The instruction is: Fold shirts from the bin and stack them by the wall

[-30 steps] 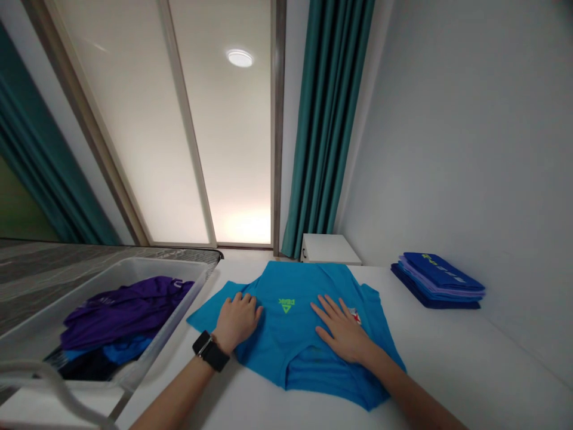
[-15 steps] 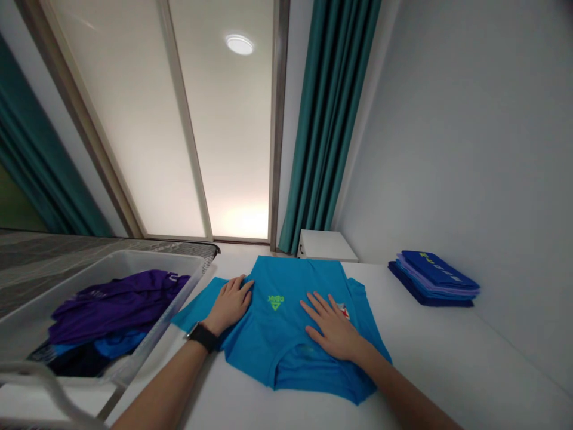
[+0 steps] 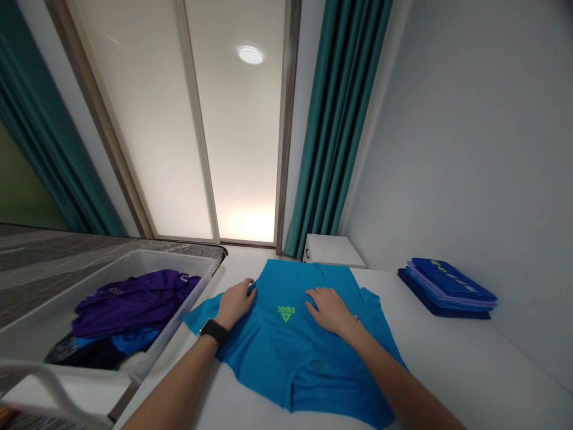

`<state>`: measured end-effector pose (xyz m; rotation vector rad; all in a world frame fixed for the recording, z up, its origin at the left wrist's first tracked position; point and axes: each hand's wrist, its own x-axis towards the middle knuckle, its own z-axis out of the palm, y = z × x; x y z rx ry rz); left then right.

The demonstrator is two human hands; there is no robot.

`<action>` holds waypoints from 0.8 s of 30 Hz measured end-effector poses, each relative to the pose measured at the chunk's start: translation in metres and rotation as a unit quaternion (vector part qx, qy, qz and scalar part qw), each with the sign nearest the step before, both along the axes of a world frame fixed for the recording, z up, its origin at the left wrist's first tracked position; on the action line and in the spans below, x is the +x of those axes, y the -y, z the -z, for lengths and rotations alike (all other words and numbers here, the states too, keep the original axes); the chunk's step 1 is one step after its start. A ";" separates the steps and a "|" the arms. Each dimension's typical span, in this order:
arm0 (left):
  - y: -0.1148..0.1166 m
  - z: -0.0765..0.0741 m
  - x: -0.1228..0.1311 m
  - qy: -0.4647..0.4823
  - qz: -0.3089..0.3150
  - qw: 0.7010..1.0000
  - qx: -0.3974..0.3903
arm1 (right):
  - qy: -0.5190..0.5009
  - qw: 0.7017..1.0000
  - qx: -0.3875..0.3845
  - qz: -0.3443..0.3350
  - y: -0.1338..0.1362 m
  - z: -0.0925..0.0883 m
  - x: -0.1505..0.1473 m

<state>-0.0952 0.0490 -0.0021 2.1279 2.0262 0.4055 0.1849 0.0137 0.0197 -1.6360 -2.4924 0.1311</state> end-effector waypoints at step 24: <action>-0.018 -0.017 0.000 0.286 -0.009 0.952 -0.106 | -0.029 0.999 -0.036 -0.019 0.014 0.038 -0.015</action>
